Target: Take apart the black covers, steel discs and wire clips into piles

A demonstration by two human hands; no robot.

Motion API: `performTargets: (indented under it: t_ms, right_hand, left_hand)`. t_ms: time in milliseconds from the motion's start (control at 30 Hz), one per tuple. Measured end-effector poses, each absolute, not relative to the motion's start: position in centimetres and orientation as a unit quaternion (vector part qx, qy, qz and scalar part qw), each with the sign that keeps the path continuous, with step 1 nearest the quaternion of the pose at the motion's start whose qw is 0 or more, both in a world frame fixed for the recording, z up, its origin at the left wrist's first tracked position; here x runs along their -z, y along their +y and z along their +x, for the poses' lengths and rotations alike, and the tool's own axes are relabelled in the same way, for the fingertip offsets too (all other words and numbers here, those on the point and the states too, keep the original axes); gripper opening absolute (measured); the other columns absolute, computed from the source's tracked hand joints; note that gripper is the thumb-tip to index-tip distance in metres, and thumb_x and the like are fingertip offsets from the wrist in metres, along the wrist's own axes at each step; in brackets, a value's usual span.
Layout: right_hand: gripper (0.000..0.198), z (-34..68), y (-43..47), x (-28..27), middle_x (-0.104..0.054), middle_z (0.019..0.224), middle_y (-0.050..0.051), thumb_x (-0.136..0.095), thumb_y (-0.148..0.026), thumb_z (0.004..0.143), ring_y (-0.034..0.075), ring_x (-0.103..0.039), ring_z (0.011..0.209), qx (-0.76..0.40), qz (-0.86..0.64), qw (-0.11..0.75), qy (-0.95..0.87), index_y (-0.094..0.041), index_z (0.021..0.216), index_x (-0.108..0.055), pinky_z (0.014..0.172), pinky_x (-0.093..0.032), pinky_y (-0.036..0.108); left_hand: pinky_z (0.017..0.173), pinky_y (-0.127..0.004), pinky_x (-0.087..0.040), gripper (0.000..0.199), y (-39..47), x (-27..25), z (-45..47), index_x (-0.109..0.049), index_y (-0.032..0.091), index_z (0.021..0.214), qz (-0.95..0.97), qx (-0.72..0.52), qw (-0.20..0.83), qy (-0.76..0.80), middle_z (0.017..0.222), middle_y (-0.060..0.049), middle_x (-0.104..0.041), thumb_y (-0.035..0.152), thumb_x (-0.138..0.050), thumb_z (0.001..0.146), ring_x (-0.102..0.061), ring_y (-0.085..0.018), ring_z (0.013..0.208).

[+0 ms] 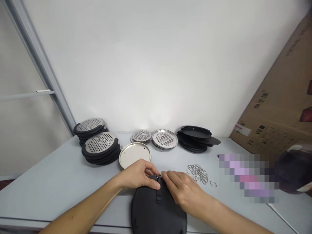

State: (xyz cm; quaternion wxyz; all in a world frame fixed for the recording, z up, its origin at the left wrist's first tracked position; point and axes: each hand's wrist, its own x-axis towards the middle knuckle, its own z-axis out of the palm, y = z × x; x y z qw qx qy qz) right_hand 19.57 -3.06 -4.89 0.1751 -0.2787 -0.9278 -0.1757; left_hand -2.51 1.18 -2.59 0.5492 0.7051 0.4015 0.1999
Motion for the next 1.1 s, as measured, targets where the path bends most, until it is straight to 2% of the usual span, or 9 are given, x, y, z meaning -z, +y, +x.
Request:
performTargets:
  t_ms: [233, 367, 467, 533, 633, 800, 900, 1033, 1100]
  right_hand:
    - [0.036, 19.3, -2.8, 4.7, -0.062, 0.079, 0.012, -0.041, -0.004, 0.086, 0.022, -0.055, 0.064, 0.198, -0.227, 0.191, -0.934, 0.002, 0.121, -0.052, 0.054, -0.041, 0.035]
    - [0.025, 19.3, -2.5, 3.8, -0.059, 0.072, 0.009, -0.041, -0.008, 0.091, 0.020, -0.050, 0.062, 0.191, -0.213, 0.202, -0.937, -0.005, 0.107, -0.061, 0.054, -0.034, 0.034]
    - [0.023, 19.5, -2.7, 2.9, -0.057, 0.071, 0.007, -0.044, -0.009, 0.092, 0.021, -0.050, 0.070, 0.158, -0.223, 0.203, -0.940, -0.009, 0.101, -0.064, 0.059, -0.035, 0.034]
    - [0.023, 19.6, -2.9, 2.1, -0.059, 0.077, 0.009, -0.045, -0.009, 0.091, 0.022, -0.051, 0.077, 0.101, -0.251, 0.217, -0.938, -0.012, 0.100, -0.066, 0.063, -0.038, 0.034]
    - [0.023, 19.7, -3.2, 0.7, -0.059, 0.088, 0.010, -0.048, -0.012, 0.091, 0.019, -0.053, 0.081, -0.044, -0.323, 0.251, -0.911, -0.016, 0.092, -0.071, 0.065, -0.041, 0.030]
    - [0.022, 19.7, -2.5, -0.4, -0.057, 0.073, 0.001, -0.057, -0.013, 0.085, 0.011, -0.054, 0.064, -0.302, -0.388, 0.236, -0.838, -0.022, 0.075, -0.075, 0.059, -0.040, 0.024]
    - [0.022, 18.9, -2.6, -0.1, -0.059, 0.072, 0.000, -0.059, -0.014, 0.084, 0.011, -0.055, 0.063, -0.346, -0.399, 0.268, -0.806, -0.020, 0.070, -0.075, 0.059, -0.040, 0.024]
    - [0.022, 17.5, -3.5, -0.1, -0.065, 0.078, 0.002, -0.058, -0.017, 0.087, 0.014, -0.060, 0.071, -0.369, -0.361, 0.312, -0.797, -0.021, 0.077, -0.076, 0.065, -0.043, 0.025]
    - [0.019, 17.6, -3.3, -0.4, -0.066, 0.080, 0.003, -0.060, -0.023, 0.088, 0.015, -0.060, 0.074, -0.391, -0.359, 0.351, -0.771, -0.021, 0.079, -0.076, 0.068, -0.044, 0.026]
  left_hand:
    - [0.074, -0.027, -0.044, 0.042, 1.1, 2.7, -2.5, -0.071, 0.013, 0.090, 0.707, -0.199, 0.558, 0.386, 0.079, -0.003, -0.070, 0.035, -0.085, 0.058, -0.060, -0.016, 0.077]
    - [0.066, -0.024, -0.041, 0.037, 0.9, 2.9, -2.3, -0.070, 0.012, 0.086, 0.697, -0.195, 0.582, 0.371, 0.074, -0.001, -0.068, 0.033, -0.084, 0.059, -0.058, -0.014, 0.070]
    - [0.067, -0.024, -0.041, 0.036, 0.7, 2.8, -2.0, -0.071, 0.011, 0.086, 0.698, -0.198, 0.581, 0.368, 0.074, -0.001, -0.067, 0.032, -0.084, 0.059, -0.058, -0.014, 0.070]
    - [0.073, -0.026, -0.043, 0.038, 0.5, 2.5, -1.9, -0.072, 0.013, 0.089, 0.701, -0.206, 0.570, 0.376, 0.076, -0.002, -0.069, 0.033, -0.084, 0.059, -0.059, -0.015, 0.074]
    - [0.082, -0.028, -0.044, 0.043, 0.2, 2.2, -1.7, -0.073, 0.014, 0.093, 0.701, -0.209, 0.556, 0.394, 0.082, -0.003, -0.071, 0.035, -0.085, 0.057, -0.063, -0.017, 0.082]
    - [0.084, -0.029, -0.044, 0.046, 0.0, 2.2, -1.6, -0.073, 0.014, 0.095, 0.699, -0.207, 0.559, 0.393, 0.090, -0.006, -0.072, 0.036, -0.085, 0.056, -0.064, -0.021, 0.090]
    - [0.080, -0.028, -0.045, 0.043, -0.1, 2.5, -1.4, -0.072, 0.013, 0.092, 0.699, -0.212, 0.571, 0.376, 0.089, -0.005, -0.072, 0.034, -0.085, 0.058, -0.064, -0.020, 0.087]
    - [0.064, -0.024, -0.043, 0.033, -0.4, 2.8, -0.8, -0.070, 0.011, 0.083, 0.715, -0.209, 0.566, 0.352, 0.076, -0.001, -0.067, 0.032, -0.082, 0.061, -0.062, -0.017, 0.074]
    - [0.067, -0.026, -0.045, 0.033, -0.4, 2.8, -0.6, -0.071, 0.012, 0.086, 0.722, -0.222, 0.556, 0.348, 0.081, -0.002, -0.069, 0.033, -0.081, 0.063, -0.063, -0.020, 0.079]
